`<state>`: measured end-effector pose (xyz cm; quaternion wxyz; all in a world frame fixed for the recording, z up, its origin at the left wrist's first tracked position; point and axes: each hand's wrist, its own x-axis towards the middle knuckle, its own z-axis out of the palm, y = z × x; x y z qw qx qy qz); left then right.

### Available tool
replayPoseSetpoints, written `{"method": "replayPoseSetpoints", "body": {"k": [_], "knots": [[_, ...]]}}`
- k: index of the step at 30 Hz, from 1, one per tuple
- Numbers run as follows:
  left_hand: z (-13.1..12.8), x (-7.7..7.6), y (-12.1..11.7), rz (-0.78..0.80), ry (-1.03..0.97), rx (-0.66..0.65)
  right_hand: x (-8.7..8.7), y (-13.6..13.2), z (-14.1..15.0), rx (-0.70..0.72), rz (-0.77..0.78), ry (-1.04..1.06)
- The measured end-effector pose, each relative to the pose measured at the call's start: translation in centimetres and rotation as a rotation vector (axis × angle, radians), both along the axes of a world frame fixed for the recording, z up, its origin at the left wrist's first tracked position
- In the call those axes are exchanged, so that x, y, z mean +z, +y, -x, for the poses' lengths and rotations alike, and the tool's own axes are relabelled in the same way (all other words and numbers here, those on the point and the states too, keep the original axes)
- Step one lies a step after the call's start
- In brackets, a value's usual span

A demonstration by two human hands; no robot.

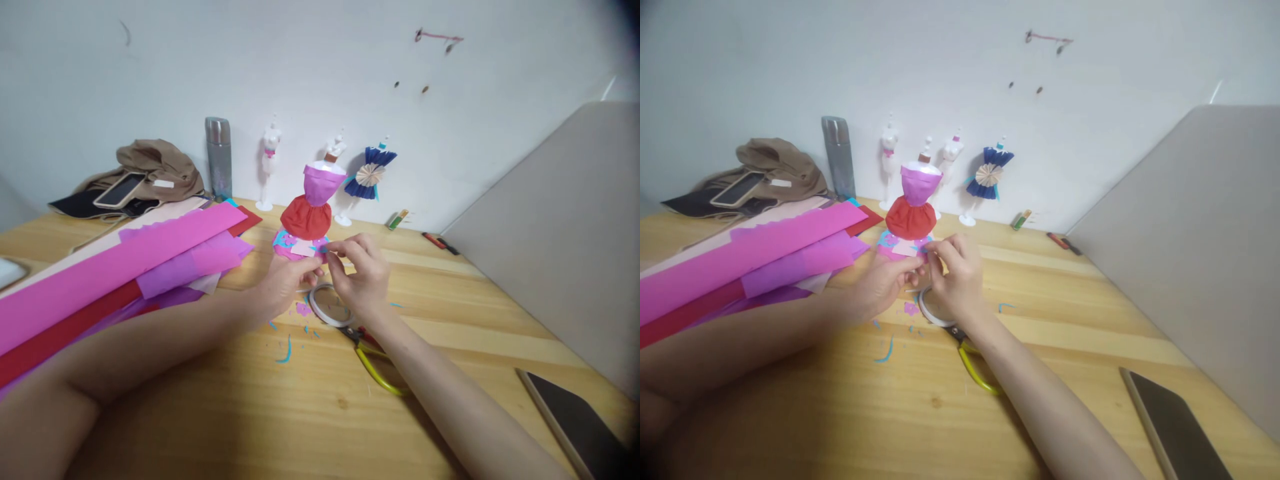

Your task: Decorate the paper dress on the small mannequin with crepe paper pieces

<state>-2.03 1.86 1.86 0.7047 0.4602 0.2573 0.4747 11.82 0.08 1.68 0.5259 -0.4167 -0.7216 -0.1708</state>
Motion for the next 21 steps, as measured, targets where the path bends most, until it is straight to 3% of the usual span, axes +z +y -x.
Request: {"method": "replayPoseSetpoints", "body": {"k": [7, 17, 19, 21], "knots": [[-0.4, -0.5, 0.2, -0.014, -0.032, 0.032, 0.2, 0.0, -0.1, 0.029, 0.044, 0.003], [-0.4, -0.7, 0.5, -0.070, 0.018, 0.085, -0.3, 1.0, -0.4, 0.231, 0.514, 0.472], [-0.4, -0.6, 0.5, -0.082, 0.026, 0.095, -0.4, 0.9, -0.3, 0.216, 0.497, 0.442], [-0.4, -0.5, 0.4, -0.112, 0.045, 0.103, -0.2, 0.6, -0.2, 0.150, 0.387, 0.337]]}}
